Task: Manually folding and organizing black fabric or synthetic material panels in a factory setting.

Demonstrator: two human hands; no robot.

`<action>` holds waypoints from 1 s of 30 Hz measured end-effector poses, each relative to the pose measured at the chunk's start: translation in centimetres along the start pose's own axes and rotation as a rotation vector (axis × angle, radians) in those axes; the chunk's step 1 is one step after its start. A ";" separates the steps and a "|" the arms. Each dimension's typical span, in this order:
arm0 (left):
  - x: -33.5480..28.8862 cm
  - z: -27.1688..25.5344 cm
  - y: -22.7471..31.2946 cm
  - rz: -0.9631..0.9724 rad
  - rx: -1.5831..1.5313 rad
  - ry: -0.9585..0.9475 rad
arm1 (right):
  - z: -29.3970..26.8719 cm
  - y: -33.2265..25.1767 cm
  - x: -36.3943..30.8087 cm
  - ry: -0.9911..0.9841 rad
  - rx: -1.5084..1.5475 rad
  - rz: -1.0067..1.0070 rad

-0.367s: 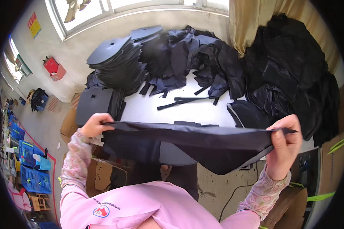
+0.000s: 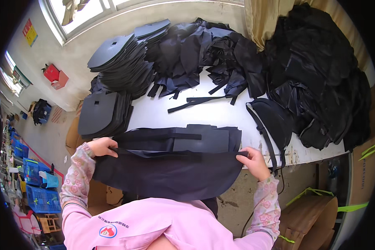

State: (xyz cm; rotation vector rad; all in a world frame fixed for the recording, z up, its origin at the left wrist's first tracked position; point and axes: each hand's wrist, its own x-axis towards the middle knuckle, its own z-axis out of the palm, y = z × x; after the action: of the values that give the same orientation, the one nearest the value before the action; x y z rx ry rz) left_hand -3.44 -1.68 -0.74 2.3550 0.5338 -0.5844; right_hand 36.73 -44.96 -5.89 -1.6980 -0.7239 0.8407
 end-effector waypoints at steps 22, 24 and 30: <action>6.4 1.2 0.3 -0.168 0.148 0.551 | 11.6 2.5 5.8 -0.373 -1.193 -0.560; 4.2 -0.2 1.1 -0.164 0.142 0.578 | 11.3 2.3 5.9 -0.434 -1.186 -0.496; -2.5 -4.8 0.3 -0.229 -0.341 0.453 | 11.3 1.2 6.3 -0.492 -1.160 -0.477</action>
State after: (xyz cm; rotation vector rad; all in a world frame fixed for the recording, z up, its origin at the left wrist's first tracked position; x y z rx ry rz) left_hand -4.05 0.80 4.08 2.1071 1.0287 -0.0373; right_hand 31.09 -34.09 -10.37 -2.1211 -2.1547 0.4819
